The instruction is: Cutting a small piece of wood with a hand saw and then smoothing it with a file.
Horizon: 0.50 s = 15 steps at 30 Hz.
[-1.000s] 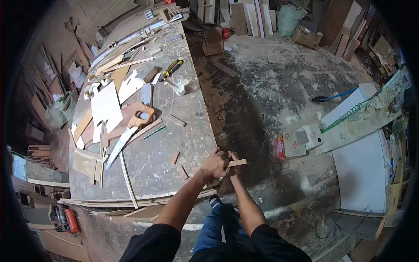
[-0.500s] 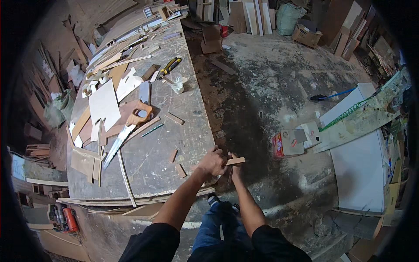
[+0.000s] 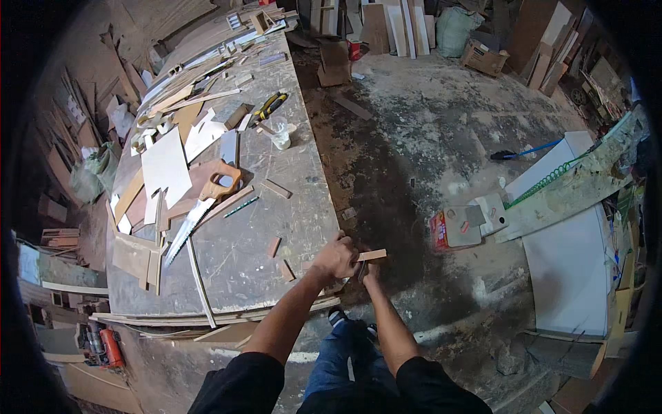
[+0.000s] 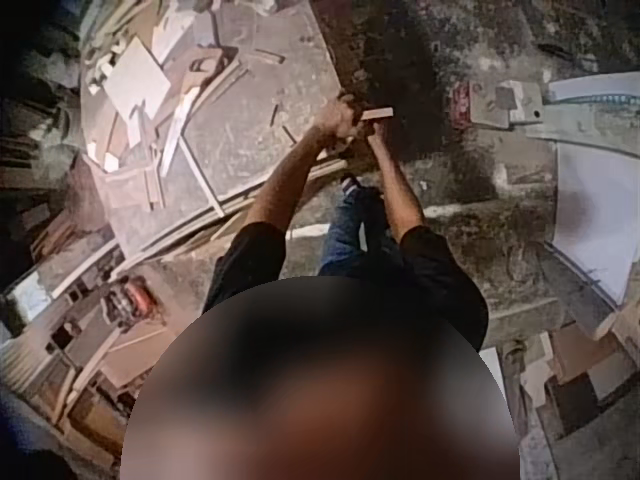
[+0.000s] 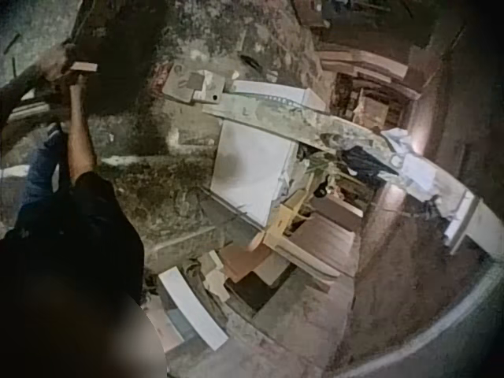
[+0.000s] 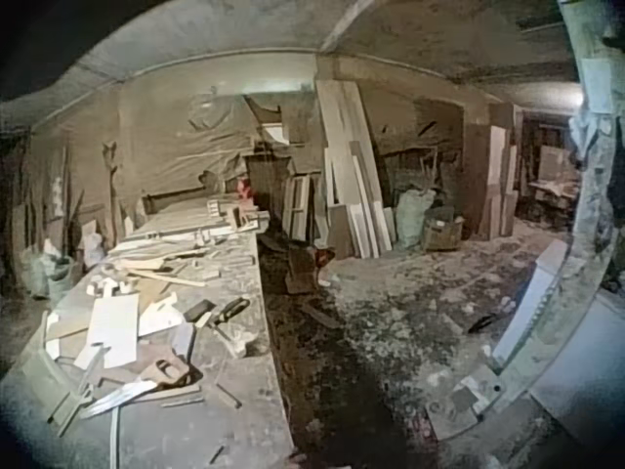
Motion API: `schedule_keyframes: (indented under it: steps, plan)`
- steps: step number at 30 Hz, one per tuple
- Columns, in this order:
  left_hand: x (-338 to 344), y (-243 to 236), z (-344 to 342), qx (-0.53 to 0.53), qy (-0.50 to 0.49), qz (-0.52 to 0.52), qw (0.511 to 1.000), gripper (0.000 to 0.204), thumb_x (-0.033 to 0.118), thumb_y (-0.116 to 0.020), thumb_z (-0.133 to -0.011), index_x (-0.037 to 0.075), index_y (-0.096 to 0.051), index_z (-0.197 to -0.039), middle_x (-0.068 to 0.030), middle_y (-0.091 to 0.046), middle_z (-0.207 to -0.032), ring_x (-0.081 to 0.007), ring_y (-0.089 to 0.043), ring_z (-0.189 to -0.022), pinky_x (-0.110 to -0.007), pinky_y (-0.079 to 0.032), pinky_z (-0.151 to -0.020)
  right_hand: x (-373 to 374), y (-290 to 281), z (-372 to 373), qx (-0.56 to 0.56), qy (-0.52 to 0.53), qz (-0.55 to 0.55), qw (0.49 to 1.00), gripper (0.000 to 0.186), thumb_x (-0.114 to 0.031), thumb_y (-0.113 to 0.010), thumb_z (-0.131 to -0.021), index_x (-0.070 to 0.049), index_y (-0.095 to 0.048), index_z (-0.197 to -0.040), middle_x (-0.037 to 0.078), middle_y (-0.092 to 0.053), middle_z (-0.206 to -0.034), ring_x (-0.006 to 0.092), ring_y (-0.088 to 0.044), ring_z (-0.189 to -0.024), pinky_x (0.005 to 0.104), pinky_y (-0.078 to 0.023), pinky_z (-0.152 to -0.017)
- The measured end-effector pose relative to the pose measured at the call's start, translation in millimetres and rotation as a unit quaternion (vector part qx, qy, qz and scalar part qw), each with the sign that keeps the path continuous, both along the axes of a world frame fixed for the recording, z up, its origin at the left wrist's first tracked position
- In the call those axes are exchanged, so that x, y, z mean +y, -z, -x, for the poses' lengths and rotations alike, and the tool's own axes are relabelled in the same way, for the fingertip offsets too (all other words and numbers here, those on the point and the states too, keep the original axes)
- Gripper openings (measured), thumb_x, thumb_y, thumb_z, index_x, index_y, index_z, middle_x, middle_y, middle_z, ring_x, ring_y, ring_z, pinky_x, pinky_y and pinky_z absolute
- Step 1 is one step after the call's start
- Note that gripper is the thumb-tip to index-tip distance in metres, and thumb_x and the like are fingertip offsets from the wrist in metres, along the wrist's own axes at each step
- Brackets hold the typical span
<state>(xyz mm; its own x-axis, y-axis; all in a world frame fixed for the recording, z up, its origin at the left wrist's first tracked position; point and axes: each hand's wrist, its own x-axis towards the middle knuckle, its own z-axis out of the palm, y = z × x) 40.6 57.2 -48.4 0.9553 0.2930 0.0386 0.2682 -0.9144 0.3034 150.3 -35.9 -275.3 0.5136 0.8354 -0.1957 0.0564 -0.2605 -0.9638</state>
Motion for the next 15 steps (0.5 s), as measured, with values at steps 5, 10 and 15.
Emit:
schedule_keyframes:
  steps: [5, 10, 15]
  plan:
    - [0, -3, 0, 0.035, 0.000, 0.002, 0.999, 0.031, 0.035, -0.060, -0.076, 0.005, -0.067, -0.077, -0.0110, -0.066, -0.084, -0.0279, -0.057, -0.094, -0.043, -0.036, -0.099, 2, -27, 6, 0.071, 0.077, 0.043, 0.994, 0.038, -0.036, -0.058, -0.086, -0.005, -0.058, -0.108, 0.014, -0.060, -0.108, 0.0281, -0.058, -0.097, 0.0417, -0.047, -0.080]
    - [2, -8, 1, 0.024, 0.010, 0.011, 1.000, 0.031, 0.036, -0.061, -0.074, 0.005, -0.065, -0.072, -0.0103, -0.065, -0.081, -0.0288, -0.056, -0.090, -0.041, -0.035, -0.097, -2, -54, 4, -0.162, -0.021, 0.196, 0.967, 0.038, -0.036, -0.060, -0.080, -0.002, -0.057, -0.099, 0.018, -0.060, -0.093, 0.0317, -0.059, -0.086, 0.0460, -0.046, -0.074]
    - [-1, -4, 1, -0.016, 0.009, -0.009, 1.000, 0.025, 0.031, -0.061, -0.073, 0.007, -0.064, -0.067, -0.0087, -0.065, -0.077, -0.0270, -0.056, -0.087, -0.041, -0.037, -0.094, -1, -64, 9, -0.139, 0.018, 0.061, 0.988, 0.036, -0.034, -0.059, -0.079, -0.001, -0.058, -0.094, 0.019, -0.060, -0.092, 0.0341, -0.058, -0.088, 0.0471, -0.045, -0.076]
